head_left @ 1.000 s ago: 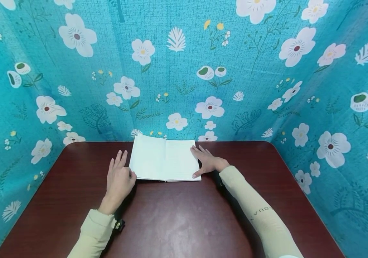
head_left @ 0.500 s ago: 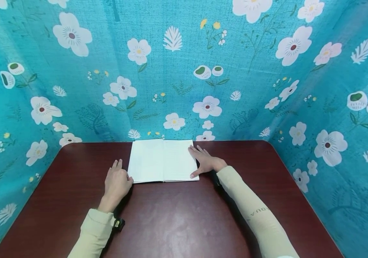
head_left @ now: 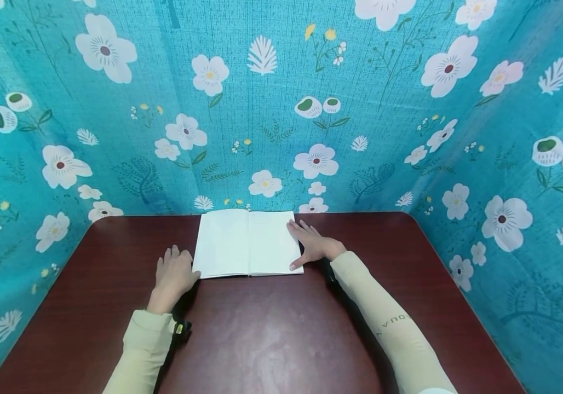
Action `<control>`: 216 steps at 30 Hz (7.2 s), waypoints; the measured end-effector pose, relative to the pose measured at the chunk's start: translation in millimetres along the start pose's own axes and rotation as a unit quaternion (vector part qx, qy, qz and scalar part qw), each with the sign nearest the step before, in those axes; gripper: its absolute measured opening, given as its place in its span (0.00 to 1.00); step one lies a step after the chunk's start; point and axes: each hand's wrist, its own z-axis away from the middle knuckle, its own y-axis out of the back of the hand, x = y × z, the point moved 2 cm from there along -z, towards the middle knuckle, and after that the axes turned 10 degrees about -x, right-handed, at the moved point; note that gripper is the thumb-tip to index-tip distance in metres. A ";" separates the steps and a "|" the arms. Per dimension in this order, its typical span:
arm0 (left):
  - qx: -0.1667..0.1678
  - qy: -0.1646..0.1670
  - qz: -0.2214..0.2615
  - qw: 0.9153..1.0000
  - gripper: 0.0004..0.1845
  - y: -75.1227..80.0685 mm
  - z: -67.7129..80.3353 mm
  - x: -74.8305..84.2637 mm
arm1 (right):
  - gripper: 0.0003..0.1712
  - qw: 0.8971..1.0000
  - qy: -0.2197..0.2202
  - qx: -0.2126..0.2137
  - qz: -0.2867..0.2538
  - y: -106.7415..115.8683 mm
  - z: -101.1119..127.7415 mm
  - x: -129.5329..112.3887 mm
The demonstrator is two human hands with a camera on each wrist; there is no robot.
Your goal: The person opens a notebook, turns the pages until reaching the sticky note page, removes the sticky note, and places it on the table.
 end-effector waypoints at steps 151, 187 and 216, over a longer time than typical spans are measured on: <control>0.195 -0.292 -0.140 0.926 0.15 -30.6 -17.9 123.6 | 0.80 1.000 -0.022 -0.001 -0.020 -0.1 7.2 3.5; 0.287 -0.242 0.029 0.927 0.09 29.2 1.4 99.3 | 0.75 1.000 -0.004 -0.001 -0.031 0.1 6.4 -3.8; 0.265 -0.134 0.078 0.952 0.14 20.1 21.0 37.6 | 0.76 0.999 -0.001 0.004 -0.035 -3.9 3.9 1.9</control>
